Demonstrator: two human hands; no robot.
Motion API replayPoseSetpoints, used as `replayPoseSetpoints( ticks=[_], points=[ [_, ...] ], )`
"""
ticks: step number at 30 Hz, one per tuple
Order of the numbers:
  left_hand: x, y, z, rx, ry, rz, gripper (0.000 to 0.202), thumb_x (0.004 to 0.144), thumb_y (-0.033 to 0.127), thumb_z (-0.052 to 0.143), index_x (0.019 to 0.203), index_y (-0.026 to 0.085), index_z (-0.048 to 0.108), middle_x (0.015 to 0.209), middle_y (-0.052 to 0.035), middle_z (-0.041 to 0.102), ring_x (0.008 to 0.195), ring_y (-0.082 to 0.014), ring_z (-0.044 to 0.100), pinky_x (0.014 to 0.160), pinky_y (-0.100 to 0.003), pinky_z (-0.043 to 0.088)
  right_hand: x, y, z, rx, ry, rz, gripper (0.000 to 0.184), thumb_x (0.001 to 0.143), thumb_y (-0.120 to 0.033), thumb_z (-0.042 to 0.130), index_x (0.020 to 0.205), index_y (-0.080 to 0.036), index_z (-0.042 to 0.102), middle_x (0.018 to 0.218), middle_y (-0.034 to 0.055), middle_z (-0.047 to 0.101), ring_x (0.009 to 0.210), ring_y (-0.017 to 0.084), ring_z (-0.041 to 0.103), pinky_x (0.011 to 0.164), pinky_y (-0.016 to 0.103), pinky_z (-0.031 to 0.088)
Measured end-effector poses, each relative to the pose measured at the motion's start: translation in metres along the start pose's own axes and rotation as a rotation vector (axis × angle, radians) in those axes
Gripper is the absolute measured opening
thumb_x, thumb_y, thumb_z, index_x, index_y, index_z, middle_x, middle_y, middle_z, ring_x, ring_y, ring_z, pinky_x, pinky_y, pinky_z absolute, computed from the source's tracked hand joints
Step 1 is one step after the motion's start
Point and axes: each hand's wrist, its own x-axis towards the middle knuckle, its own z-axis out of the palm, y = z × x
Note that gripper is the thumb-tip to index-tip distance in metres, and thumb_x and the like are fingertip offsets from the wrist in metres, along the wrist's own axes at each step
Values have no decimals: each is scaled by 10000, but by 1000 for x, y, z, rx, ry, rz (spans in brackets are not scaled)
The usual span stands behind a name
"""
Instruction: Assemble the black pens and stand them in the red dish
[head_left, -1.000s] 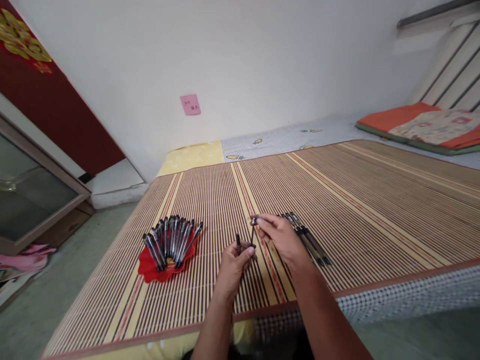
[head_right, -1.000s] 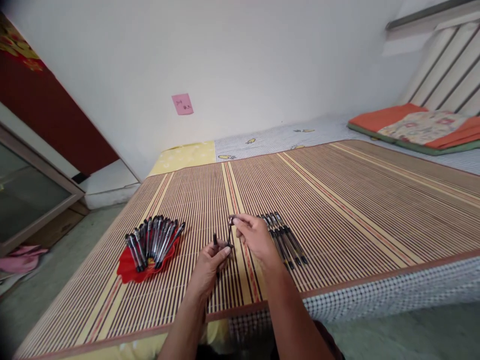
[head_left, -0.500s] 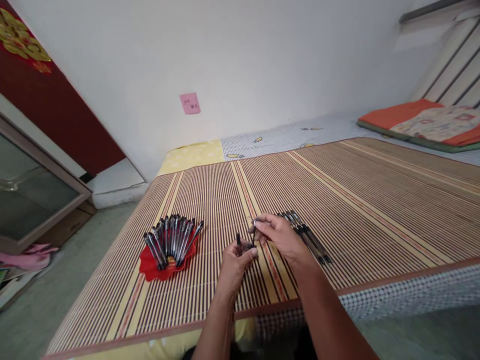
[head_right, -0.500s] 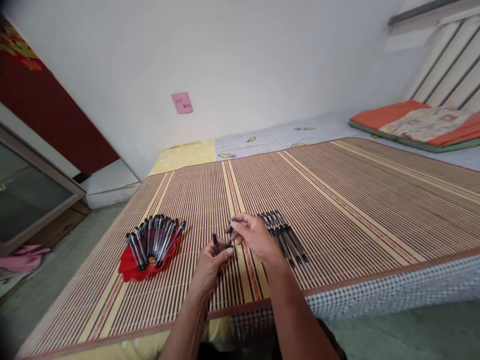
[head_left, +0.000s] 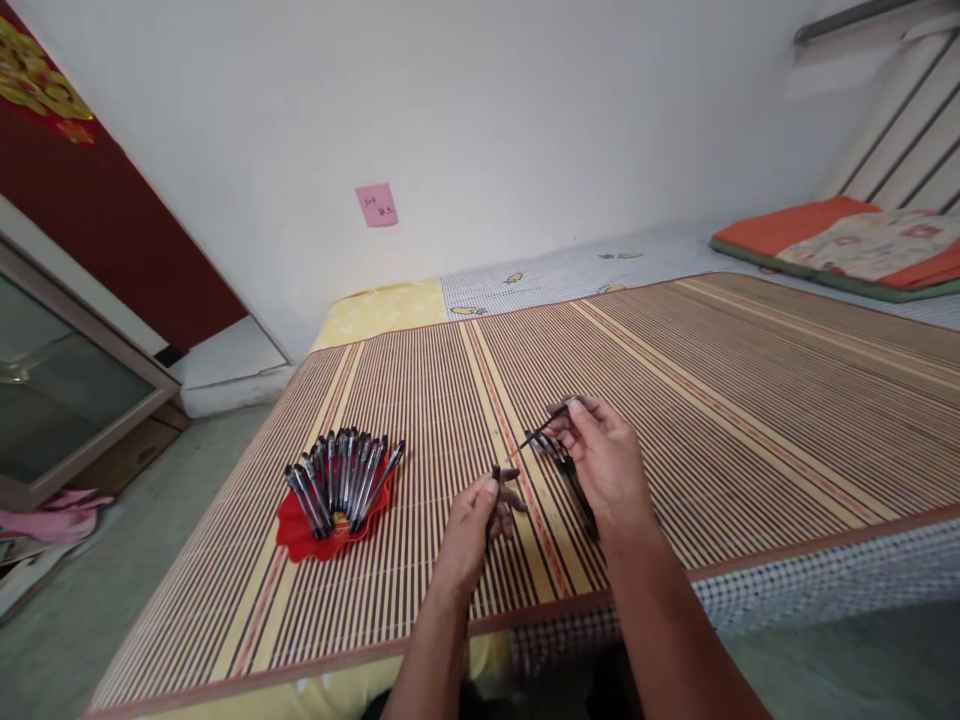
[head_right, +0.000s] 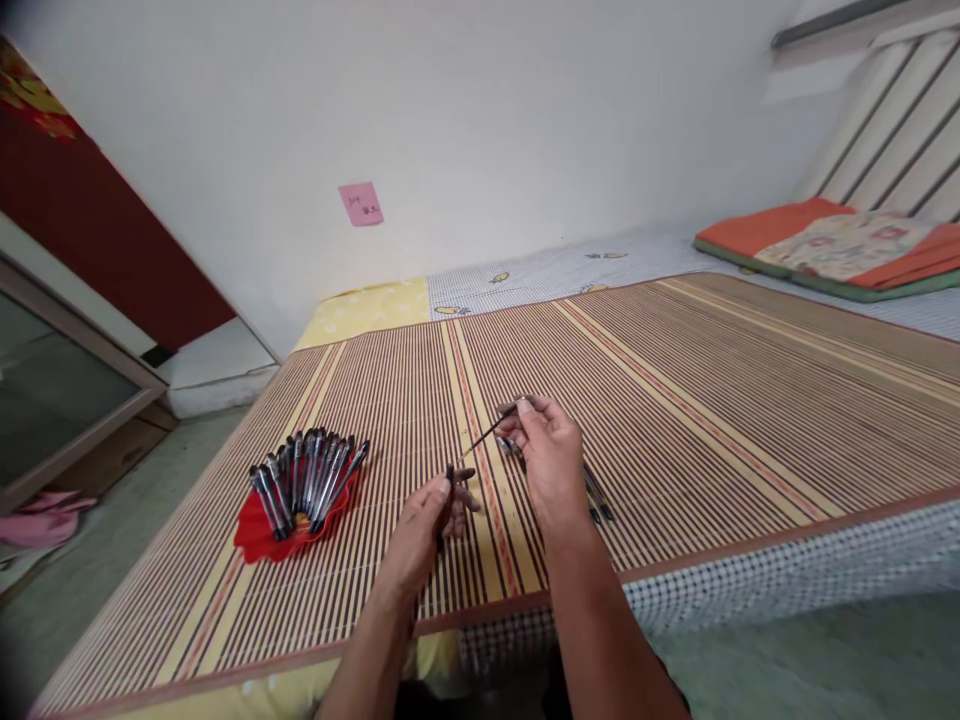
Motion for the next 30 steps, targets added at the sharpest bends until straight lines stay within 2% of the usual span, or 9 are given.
replayPoseSetpoints(
  ticks=[10,15,20,25,30],
  points=[
    [-3,8,4,93,8,49,416,861,503,638,1025,140,756,661,-24,602,565,-119,406,544,-223,332,0,3,-2,-73,-61,8,177,800,-327,733,853,-198,625,811,13,704,660,113,640,655,263,542],
    [-2,4,0,170,13,94,373,881,456,628,1082,169,756,748,-40,664,602,-124,463,587,-229,368,0,-1,-3,-143,-82,-33,164,823,-332,711,861,-193,632,801,17,705,628,108,627,624,252,522],
    [-2,1,-2,255,53,149,358,882,438,634,1097,175,746,781,-54,689,677,-154,543,629,-244,399,0,-4,-7,-211,-188,-71,159,847,-336,701,903,-200,641,858,32,722,685,128,650,696,289,557],
    [-3,1,1,222,25,119,292,898,449,612,992,178,666,694,-25,672,519,-114,465,526,-231,355,-1,-2,-6,-238,-244,-4,194,831,-360,706,907,-191,648,843,39,728,675,128,644,700,294,560],
    [-1,1,2,143,0,97,285,893,459,614,901,175,604,681,-26,673,501,-104,462,508,-219,353,-3,6,-2,-295,-372,94,223,818,-387,701,895,-185,651,840,43,730,679,137,653,695,301,557]
  ],
)
